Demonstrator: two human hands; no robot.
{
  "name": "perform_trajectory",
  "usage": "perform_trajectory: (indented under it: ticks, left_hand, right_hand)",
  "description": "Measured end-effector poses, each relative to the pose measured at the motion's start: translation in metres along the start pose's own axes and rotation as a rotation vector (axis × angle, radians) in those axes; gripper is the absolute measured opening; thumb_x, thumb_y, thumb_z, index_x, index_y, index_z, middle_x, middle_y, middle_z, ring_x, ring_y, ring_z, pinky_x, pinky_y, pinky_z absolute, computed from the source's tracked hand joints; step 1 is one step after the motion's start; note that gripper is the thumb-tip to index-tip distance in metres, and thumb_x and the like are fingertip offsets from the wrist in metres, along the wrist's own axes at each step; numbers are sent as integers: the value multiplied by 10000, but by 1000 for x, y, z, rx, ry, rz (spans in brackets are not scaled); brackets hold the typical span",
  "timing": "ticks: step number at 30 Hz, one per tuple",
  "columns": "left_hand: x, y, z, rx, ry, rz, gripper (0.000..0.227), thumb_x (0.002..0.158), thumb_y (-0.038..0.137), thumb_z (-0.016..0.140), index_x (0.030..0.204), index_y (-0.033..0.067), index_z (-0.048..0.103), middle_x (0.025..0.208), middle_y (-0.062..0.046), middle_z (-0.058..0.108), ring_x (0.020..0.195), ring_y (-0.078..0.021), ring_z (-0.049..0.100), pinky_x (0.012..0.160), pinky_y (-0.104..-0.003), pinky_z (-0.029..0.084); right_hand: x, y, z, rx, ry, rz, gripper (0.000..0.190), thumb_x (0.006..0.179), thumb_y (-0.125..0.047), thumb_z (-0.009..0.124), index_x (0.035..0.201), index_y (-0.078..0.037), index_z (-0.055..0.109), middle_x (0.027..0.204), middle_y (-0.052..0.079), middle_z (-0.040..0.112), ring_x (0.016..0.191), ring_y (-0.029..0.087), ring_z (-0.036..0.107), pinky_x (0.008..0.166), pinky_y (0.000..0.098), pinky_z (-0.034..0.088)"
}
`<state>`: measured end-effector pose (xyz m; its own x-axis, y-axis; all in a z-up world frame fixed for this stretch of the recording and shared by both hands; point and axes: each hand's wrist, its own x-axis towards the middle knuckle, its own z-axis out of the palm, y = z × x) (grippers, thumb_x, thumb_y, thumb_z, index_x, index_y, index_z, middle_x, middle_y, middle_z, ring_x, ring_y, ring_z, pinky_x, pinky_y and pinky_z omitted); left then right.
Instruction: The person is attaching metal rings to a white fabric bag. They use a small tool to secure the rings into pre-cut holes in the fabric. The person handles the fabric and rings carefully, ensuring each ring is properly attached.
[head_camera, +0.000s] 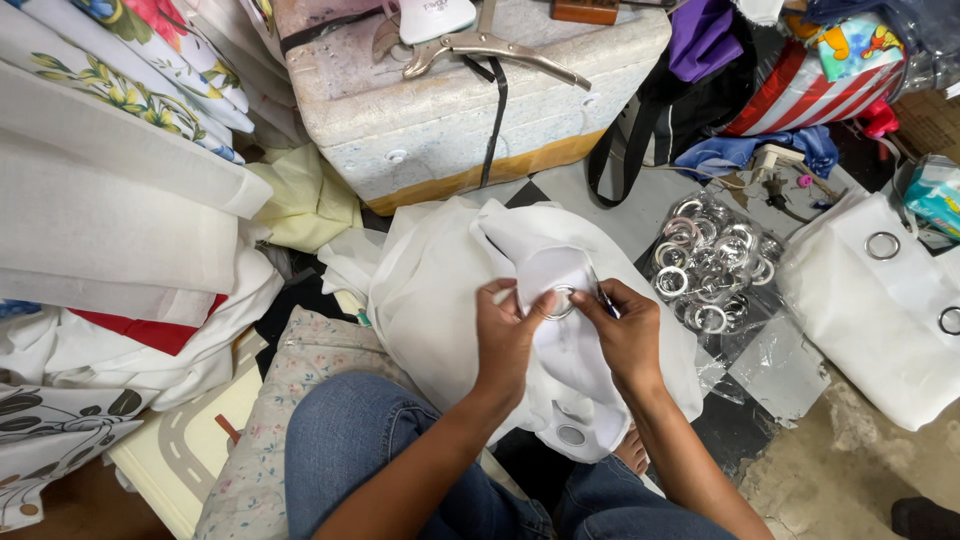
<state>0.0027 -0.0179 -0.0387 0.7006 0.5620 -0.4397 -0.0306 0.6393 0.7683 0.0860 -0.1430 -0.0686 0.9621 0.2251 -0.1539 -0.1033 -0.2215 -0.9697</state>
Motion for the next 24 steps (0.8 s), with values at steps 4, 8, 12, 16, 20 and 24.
perform_trajectory:
  ticks: [4, 8, 12, 16, 20, 24]
  left_hand:
    - [2, -17, -9, 175, -149, -65, 307, 997, 252, 737, 1177, 59, 580, 1059, -41, 714, 1001, -94, 634, 917, -301, 576]
    - [6, -46, -23, 400, -151, 66, 270, 992, 286, 758, 1029, 21, 722, 871, -59, 703, 831, -77, 656, 778, -296, 602]
    - [-14, -9, -3, 493, -170, 254, 260, 955, 220, 803, 1042, -24, 774, 864, -140, 666, 832, -143, 703, 696, -324, 615]
    - [-7, 18, 4, 544, -64, 127, 387, 950, 374, 773, 1026, -4, 746, 822, -120, 689, 771, -149, 597, 666, -350, 537]
    - [4, 29, -1, 189, -172, -4, 335, 996, 304, 729, 1091, -15, 699, 923, -78, 706, 865, -130, 652, 827, -336, 590]
    - [12, 32, -5, 156, -216, -26, 373, 1044, 296, 659, 1234, -25, 646, 1072, -108, 686, 1000, -161, 655, 949, -376, 576]
  right_hand:
    - [0, -7, 0, -18, 43, -64, 88, 864, -40, 854, 847, -48, 767, 686, 14, 608, 742, 60, 462, 679, 218, 479]
    - [9, 17, -7, -11, 42, -108, 94, 881, -15, 830, 837, -45, 753, 689, 3, 579, 738, 56, 456, 665, 212, 483]
    - [14, 25, -11, -56, 7, -121, 113, 921, -27, 780, 820, -58, 740, 626, -15, 519, 661, 47, 411, 569, 204, 377]
    - [8, 3, -12, 4, -34, -80, 104, 918, -125, 819, 855, -76, 752, 612, -42, 524, 607, 26, 398, 529, 178, 342]
    - [2, -22, -23, 103, -173, -58, 339, 994, -364, 684, 1005, -31, 747, 580, -33, 467, 550, 23, 333, 471, 165, 303]
    - [-5, -42, -26, 223, -206, 50, 499, 1112, -428, 489, 1053, 17, 708, 637, 18, 403, 529, 47, 306, 431, 169, 232]
